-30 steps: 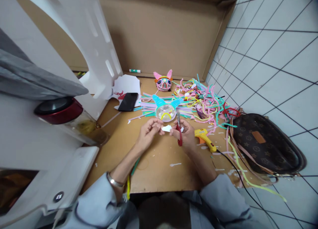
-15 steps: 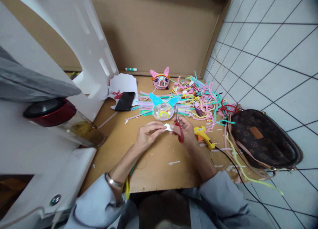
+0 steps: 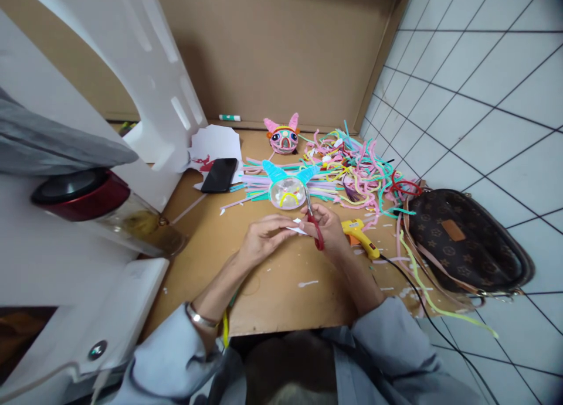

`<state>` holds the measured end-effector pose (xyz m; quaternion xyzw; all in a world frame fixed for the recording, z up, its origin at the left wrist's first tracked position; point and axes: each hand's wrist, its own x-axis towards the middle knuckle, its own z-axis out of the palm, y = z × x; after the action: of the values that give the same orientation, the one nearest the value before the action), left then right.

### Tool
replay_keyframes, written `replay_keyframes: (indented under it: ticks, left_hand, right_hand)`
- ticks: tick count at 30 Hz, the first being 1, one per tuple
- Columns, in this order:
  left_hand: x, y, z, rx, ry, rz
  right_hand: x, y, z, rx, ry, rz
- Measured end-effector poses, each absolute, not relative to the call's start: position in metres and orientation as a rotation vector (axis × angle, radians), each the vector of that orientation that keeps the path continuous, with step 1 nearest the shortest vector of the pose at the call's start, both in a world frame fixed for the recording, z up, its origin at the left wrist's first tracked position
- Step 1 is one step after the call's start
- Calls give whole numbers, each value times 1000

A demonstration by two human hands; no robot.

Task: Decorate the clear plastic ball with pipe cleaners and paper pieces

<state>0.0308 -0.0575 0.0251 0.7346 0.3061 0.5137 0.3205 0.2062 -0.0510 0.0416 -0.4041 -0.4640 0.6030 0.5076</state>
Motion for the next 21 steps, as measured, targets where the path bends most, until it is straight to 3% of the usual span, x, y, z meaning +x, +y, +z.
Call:
replay_keyframes:
  ticks: [11, 21]
  left_hand:
    - [34, -60, 29, 1703, 845, 1358]
    - [35, -62, 31, 1460, 908, 1322]
  right_hand:
    - [208, -55, 41, -944, -1261, 1353]
    - [209, -59, 50, -869, -1289, 1466]
